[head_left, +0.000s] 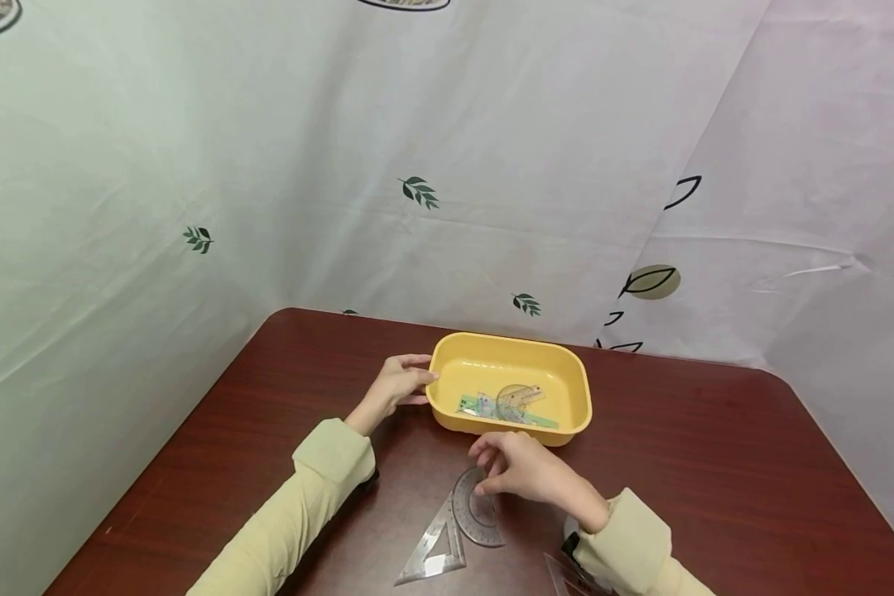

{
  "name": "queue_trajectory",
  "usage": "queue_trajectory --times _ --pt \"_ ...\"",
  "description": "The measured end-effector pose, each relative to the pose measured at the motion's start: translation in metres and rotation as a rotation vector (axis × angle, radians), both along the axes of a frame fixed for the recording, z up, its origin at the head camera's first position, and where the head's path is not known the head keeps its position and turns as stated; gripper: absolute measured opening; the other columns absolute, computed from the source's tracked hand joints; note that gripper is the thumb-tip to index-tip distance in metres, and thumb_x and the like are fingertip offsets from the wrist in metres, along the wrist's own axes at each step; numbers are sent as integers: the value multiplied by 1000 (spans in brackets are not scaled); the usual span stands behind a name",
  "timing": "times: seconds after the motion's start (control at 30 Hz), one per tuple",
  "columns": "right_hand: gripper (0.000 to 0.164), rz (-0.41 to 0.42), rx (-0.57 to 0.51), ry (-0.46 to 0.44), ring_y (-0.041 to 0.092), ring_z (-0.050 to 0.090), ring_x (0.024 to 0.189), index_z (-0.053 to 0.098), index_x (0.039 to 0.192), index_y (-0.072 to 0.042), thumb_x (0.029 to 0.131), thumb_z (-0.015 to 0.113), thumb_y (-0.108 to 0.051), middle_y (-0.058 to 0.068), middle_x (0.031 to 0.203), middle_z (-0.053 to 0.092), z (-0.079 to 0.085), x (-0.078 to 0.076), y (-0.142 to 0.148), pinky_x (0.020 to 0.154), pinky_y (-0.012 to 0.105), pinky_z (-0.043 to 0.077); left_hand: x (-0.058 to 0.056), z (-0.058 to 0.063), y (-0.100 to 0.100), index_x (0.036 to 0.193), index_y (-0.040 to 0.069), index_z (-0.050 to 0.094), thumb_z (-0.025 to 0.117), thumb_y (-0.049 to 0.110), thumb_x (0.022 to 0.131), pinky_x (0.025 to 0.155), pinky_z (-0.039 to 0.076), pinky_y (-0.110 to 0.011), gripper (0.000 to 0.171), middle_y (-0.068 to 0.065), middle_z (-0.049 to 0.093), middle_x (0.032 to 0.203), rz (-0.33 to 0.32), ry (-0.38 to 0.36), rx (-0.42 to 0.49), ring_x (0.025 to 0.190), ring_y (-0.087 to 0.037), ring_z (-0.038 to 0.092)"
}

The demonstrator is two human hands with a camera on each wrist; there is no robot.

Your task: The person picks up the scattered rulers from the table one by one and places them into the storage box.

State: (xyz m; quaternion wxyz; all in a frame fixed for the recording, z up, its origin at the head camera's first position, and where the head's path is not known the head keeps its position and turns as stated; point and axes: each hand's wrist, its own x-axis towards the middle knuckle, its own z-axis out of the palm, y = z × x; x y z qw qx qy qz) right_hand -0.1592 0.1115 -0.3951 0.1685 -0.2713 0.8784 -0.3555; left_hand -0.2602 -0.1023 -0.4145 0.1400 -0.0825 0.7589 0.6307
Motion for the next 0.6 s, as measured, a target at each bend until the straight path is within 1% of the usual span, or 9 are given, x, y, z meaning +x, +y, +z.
queue_trajectory --times 0.13,0.3,0.43,0.6 --pt "45 13 43 25 7 56 65 60 102 -3 64 81 -16 7 91 63 -3 2 -2 58 15 47 0 0 0 123 12 53 65 12 81 54 56 -23 44 -16 65 105 4 -6 7 70 -15 65" --pt "57 38 112 71 8 53 66 59 105 -8 56 85 -20 5 99 56 -5 2 -3 60 15 44 0 0 0 124 12 52 65 12 81 53 56 -23 44 -16 65 105 -1 -2 8 69 -14 65" --pt "60 88 161 82 8 50 68 58 105 -11 53 86 -21 3 95 52 -7 1 -3 60 15 43 0 0 0 124 11 52 65 12 81 54 56 -24 44 -16 65 105 -1 -3 3 70 -15 64" --pt "62 159 236 121 3 46 68 56 105 -15 51 87 -26 -1 91 48 -12 1 -4 60 12 41 0 1 0 124 12 53 65 13 81 55 56 -24 44 -15 65 106 2 -8 -3 72 -15 65"
